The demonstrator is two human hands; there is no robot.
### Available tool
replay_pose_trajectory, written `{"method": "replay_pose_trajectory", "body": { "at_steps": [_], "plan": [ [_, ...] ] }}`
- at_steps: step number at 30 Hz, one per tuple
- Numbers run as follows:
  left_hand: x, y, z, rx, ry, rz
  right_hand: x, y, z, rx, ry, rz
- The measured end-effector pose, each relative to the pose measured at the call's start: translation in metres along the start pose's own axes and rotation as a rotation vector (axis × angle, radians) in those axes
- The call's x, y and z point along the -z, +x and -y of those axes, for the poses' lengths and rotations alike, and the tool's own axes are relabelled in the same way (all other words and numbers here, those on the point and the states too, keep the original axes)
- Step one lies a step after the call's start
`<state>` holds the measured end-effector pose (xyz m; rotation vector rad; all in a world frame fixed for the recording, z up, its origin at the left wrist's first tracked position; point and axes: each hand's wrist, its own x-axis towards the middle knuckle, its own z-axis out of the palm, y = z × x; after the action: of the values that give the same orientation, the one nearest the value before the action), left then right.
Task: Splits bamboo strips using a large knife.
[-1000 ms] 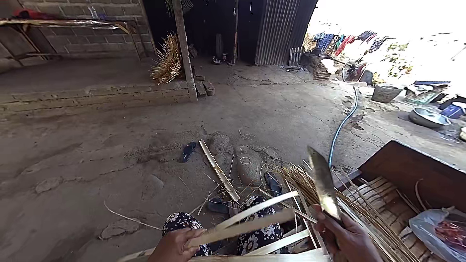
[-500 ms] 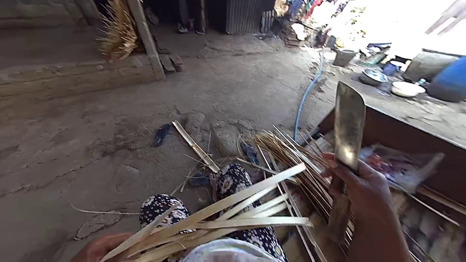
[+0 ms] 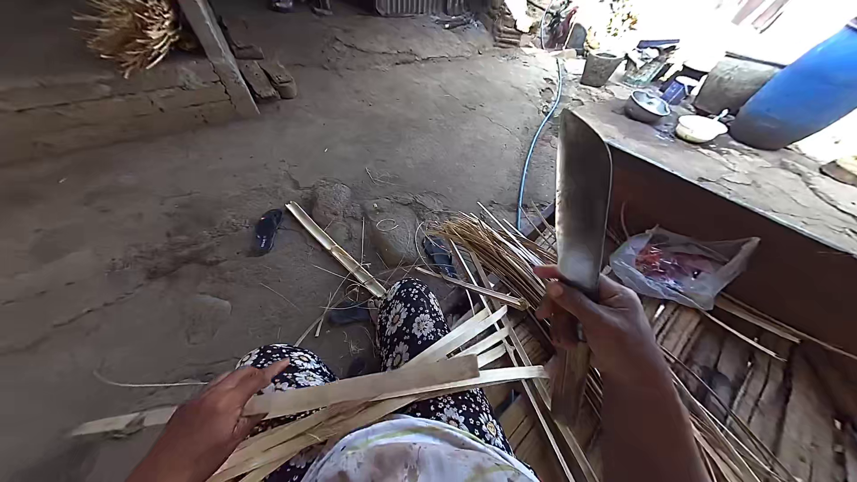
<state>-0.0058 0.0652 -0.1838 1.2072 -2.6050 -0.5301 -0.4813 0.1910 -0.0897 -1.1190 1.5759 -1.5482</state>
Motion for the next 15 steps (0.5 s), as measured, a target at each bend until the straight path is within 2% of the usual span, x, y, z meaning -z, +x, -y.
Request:
{"method": "replay_pose_trajectory", "body": {
  "at_steps": [3,5,7,9,12,15],
  "plan": [
    [-0.006,0.019,-0.007,0.018,0.113,-0.165,-0.031,-0.002,-0.004,-0.048,0.174,0.224],
    [-0.014,0.029,-0.013,0.037,0.143,-0.213,-0.050,-0.003,-0.005,-0.104,0.244,0.326],
    [-0.024,0.039,-0.014,0.068,0.160,-0.240,-0.064,-0.001,-0.005,-0.114,0.297,0.365],
    [-0.034,0.043,-0.010,0.095,0.157,-0.250,-0.077,0.001,-0.003,-0.097,0.327,0.328],
    [-0.031,0.047,-0.026,0.028,0.011,-0.220,-0.094,0.002,0.002,-0.038,0.232,0.335],
    [-0.015,0.055,-0.083,-0.120,-0.333,-0.331,-0.122,-0.005,0.003,0.082,0.112,0.441]
  ]
}}
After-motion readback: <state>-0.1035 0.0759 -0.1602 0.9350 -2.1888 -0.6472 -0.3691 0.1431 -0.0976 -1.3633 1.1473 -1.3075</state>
